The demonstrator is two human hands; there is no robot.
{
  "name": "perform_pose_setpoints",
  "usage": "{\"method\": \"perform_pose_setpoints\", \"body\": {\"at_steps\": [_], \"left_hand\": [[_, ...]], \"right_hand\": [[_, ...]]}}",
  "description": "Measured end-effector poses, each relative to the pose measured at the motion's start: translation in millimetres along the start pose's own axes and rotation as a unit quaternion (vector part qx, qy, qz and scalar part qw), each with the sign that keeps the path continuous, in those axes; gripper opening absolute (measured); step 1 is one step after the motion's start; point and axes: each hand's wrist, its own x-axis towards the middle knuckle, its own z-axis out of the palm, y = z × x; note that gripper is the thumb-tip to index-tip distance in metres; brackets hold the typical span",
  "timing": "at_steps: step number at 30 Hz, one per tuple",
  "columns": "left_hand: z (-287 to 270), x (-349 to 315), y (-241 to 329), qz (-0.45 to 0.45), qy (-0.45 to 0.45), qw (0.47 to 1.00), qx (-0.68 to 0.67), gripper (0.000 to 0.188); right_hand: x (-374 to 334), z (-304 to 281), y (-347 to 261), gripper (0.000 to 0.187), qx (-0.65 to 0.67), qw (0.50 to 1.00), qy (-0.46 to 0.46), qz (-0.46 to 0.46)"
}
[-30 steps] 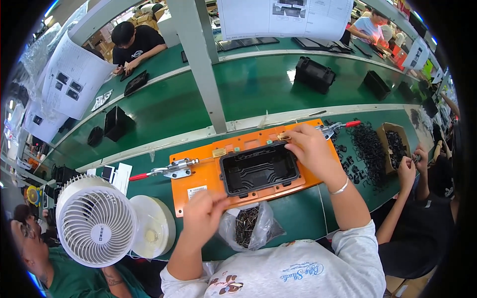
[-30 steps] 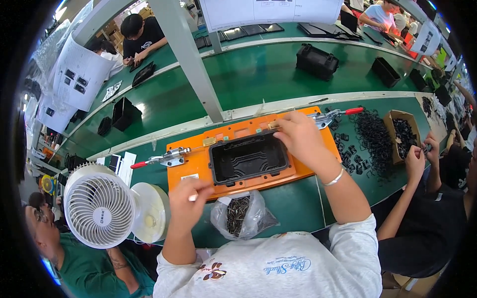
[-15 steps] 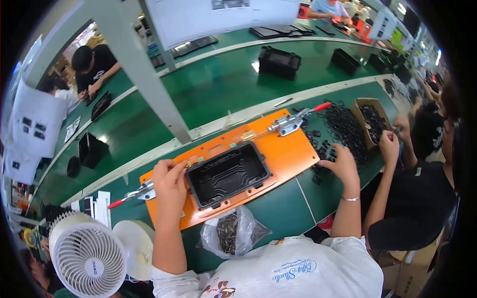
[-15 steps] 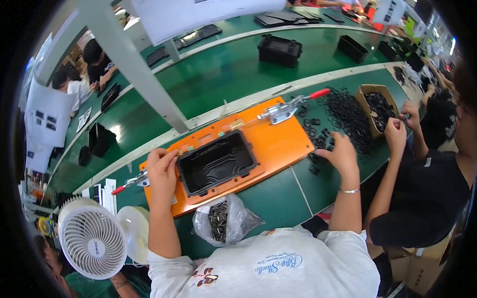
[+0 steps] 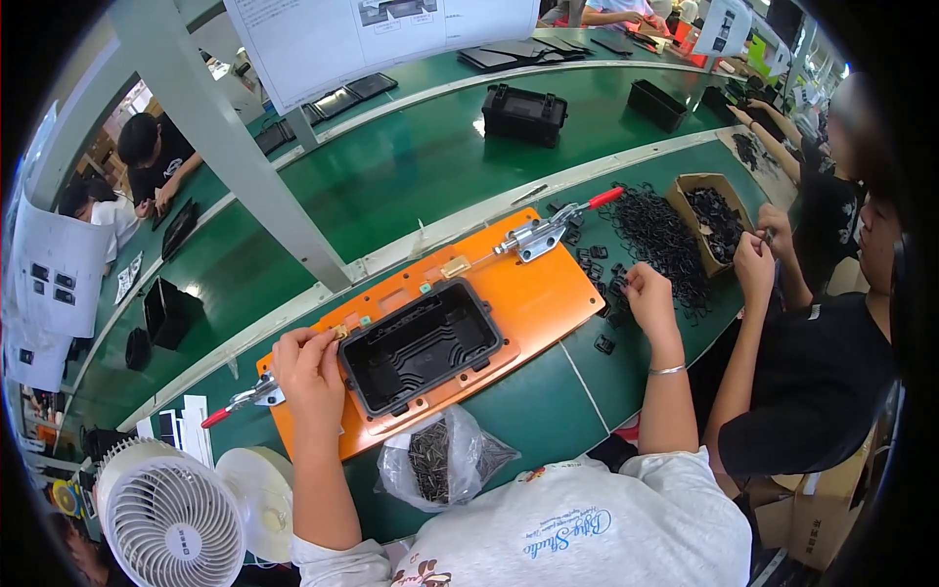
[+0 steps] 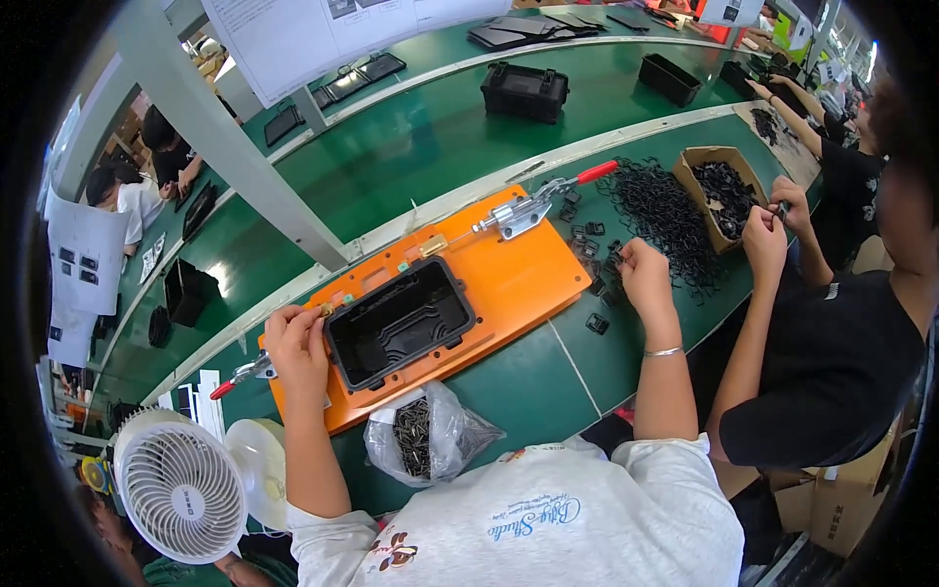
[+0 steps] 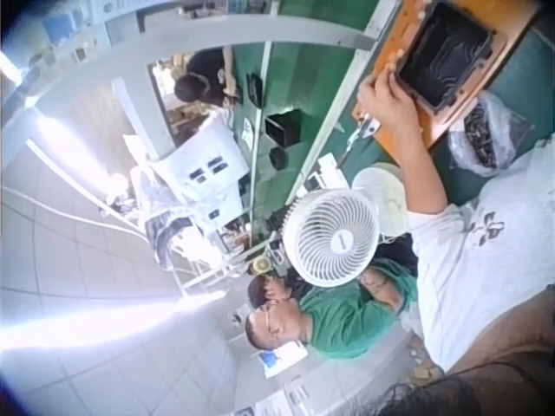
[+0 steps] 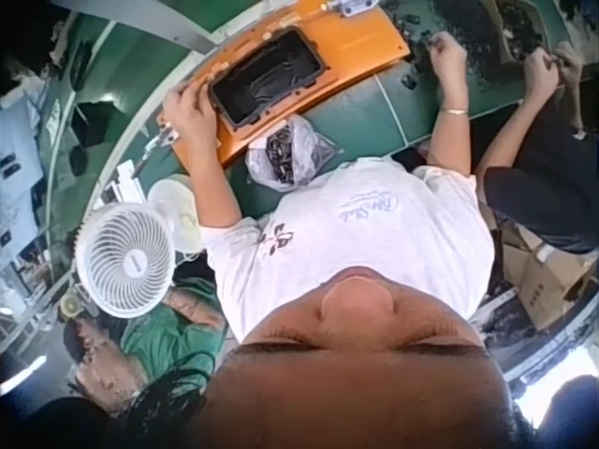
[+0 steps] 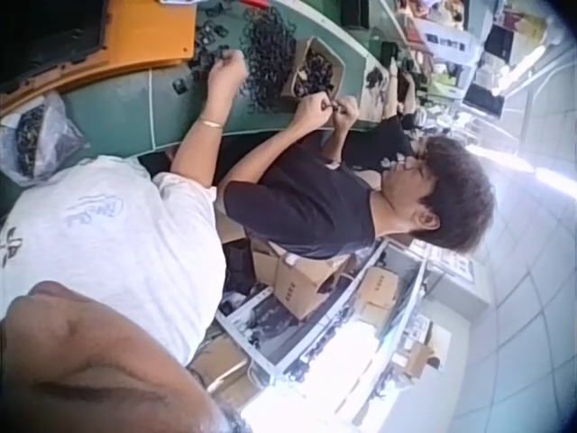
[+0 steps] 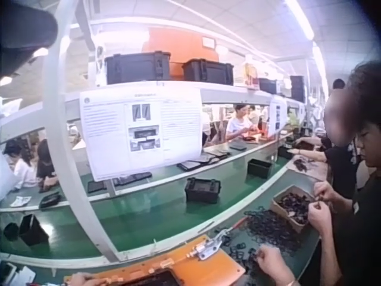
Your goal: Assembling small components and clips into a black plastic housing using a specialized orange mounting jig in an electronics factory environment.
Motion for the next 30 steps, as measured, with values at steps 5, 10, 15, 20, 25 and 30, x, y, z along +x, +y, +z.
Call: {"method": "perform_pose_setpoints", "body": {"at_steps": [5, 10, 15, 20, 25, 30], "left_hand": [[-4.4, 0.1, -1.8, 0.013, -0.028, 0.999, 0.026, 0.012], [-11.1, -3.2, 1.2, 0.013, -0.049, 0.997, 0.055, 0.014], [-23.1, -8.1, 34.1, -0.005, -0.02, 1.0, 0.003, 0.016], [-37.1, -13.8, 72.2, 0.058, 0.017, 0.996, -0.068, 0.018], [-35.2, -25.1, 107.8, 0.085, -0.066, 0.964, -0.242, 0.024], [-8.3, -30.2, 164.2, -0.076, -0.257, 0.858, -0.439, 0.023]], "right_hand": [[0.4, -15.2, -7.4, 0.016, 0.047, 0.999, 0.003, 0.023], [-18.5, -9.8, -19.5, 0.016, 0.146, 0.98, -0.121, -0.063], [-25.4, 3.6, -23.9, 0.018, 0.065, 0.985, -0.106, -0.118], [-20.8, 2.7, -18.4, 0.016, 0.096, 0.988, -0.049, -0.11], [-23.4, -16.8, -8.0, 0.011, 0.273, 0.961, -0.047, 0.01], [-74.0, -32.8, -81.9, 0.012, 0.379, 0.89, -0.245, -0.063]]}}
